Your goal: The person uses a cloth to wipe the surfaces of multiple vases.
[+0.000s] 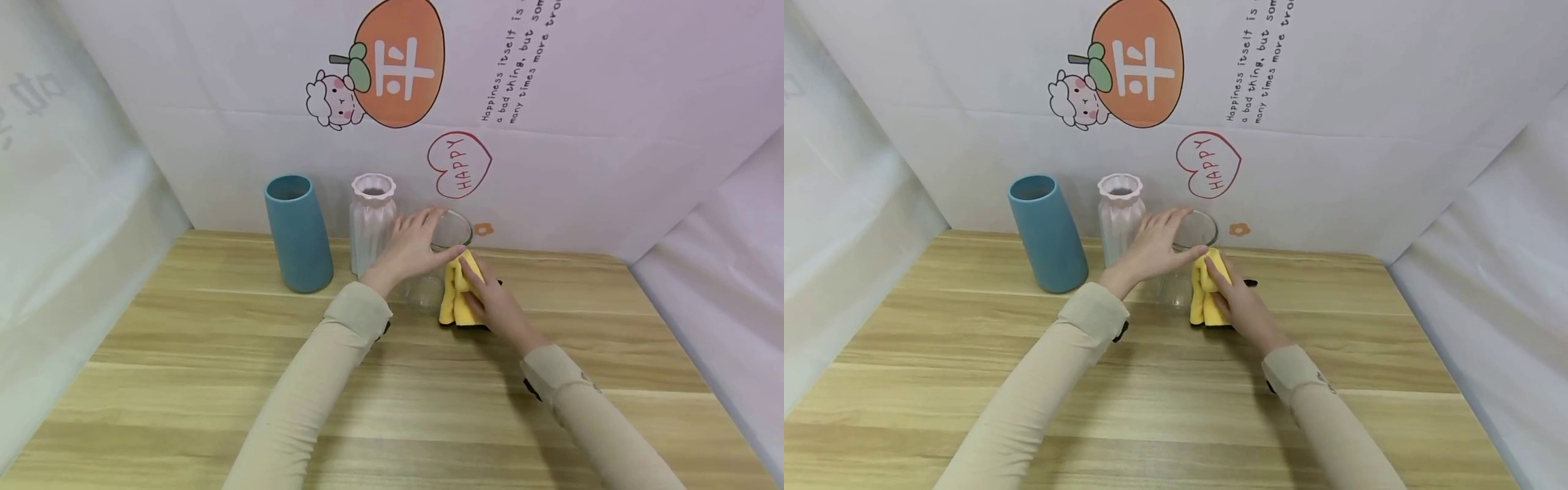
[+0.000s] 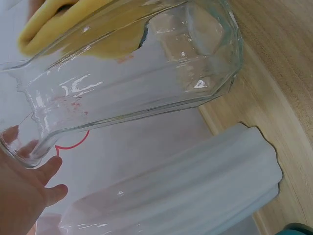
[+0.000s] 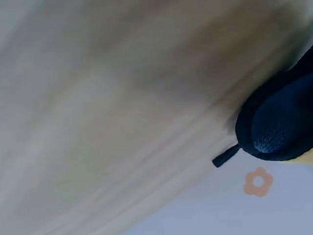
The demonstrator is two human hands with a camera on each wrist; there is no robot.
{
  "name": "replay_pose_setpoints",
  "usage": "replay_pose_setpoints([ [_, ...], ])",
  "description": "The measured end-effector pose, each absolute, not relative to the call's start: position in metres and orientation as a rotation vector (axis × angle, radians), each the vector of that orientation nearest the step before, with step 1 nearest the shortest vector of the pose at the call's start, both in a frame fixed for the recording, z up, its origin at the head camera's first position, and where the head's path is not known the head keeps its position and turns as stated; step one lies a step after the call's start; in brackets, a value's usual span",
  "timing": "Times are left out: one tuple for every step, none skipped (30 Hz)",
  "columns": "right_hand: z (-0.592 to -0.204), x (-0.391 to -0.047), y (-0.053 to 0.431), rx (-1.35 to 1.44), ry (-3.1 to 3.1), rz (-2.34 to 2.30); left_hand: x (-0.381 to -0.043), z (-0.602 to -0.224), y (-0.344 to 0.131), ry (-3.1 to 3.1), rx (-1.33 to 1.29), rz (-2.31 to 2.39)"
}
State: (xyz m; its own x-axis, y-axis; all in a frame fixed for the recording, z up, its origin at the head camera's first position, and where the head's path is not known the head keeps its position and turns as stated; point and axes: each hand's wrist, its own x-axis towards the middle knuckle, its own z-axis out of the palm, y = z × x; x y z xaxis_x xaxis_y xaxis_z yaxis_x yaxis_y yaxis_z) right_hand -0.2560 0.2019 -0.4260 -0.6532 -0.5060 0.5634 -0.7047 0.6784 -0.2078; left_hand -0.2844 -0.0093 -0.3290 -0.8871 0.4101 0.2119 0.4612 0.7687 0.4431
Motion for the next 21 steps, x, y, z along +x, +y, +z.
replay_pose_setpoints([
  [-0.427, -0.255, 0.204, 0.957, -2.434, 0.569, -0.284, -0.328, -0.009, -2.859, -0.709, -0.755],
  [-0.428, -0.254, 0.207, 0.972, -2.449, 0.573, -0.284, -0.328, -0.009, -2.857, -0.713, -0.759],
  [-0.428, -0.253, 0.209, 0.975, -2.477, 0.581, -0.285, -0.328, -0.01, -2.857, -0.715, -0.764],
  [-0.429, -0.253, 0.211, 0.976, -2.51, 0.582, -0.285, -0.327, -0.009, -2.857, -0.713, -0.772],
  [-0.429, -0.252, 0.214, 0.972, -2.548, 0.578, -0.285, -0.327, -0.01, -2.854, -0.708, -0.791],
  [-0.429, -0.25, 0.216, 0.964, -2.596, 0.57, -0.284, -0.328, -0.01, -2.851, -0.703, -0.808],
  [-0.429, -0.249, 0.218, 0.955, -2.641, 0.559, -0.284, -0.328, -0.01, -2.848, -0.695, -0.825],
  [-0.429, -0.247, 0.22, 0.943, -2.686, 0.553, -0.284, -0.328, -0.01, -2.843, -0.688, -0.848],
  [-0.429, -0.246, 0.222, 0.935, -2.725, 0.551, -0.284, -0.328, -0.01, -2.839, -0.678, -0.863],
  [-0.429, -0.245, 0.223, 0.932, -2.751, 0.544, -0.283, -0.329, -0.01, -2.833, -0.67, -0.876],
  [-0.429, -0.244, 0.223, 0.928, -2.769, 0.542, -0.283, -0.329, -0.01, -2.83, -0.664, -0.883],
  [-0.429, -0.243, 0.223, 0.926, -2.778, 0.548, -0.283, -0.329, -0.01, -2.827, -0.66, -0.881],
  [-0.429, -0.243, 0.223, 0.929, -2.767, 0.558, -0.282, -0.329, -0.01, -2.826, -0.656, -0.879],
  [-0.429, -0.243, 0.222, 0.932, -2.745, 0.564, -0.282, -0.328, -0.01, -2.825, -0.653, -0.872],
  [-0.429, -0.243, 0.22, 0.944, -2.706, 0.565, -0.282, -0.328, -0.01, -2.826, -0.65, -0.861],
  [-0.429, -0.244, 0.219, 0.944, -2.66, 0.574, -0.282, -0.328, -0.009, -2.827, -0.651, -0.848],
  [-0.428, -0.245, 0.217, 0.937, -2.61, 0.593, -0.282, -0.327, -0.009, -2.828, -0.654, -0.831],
  [-0.427, -0.246, 0.214, 0.922, -2.558, 0.604, -0.282, -0.327, -0.009, -2.829, -0.659, -0.817],
  [-0.425, -0.247, 0.211, 0.901, -2.504, 0.618, -0.282, -0.326, -0.009, -2.832, -0.665, -0.796],
  [-0.423, -0.248, 0.208, 0.879, -2.454, 0.635, -0.283, -0.325, -0.009, -2.835, -0.673, -0.778],
  [-0.421, -0.249, 0.206, 0.857, -2.413, 0.657, -0.283, -0.324, -0.01, -2.839, -0.681, -0.762],
])
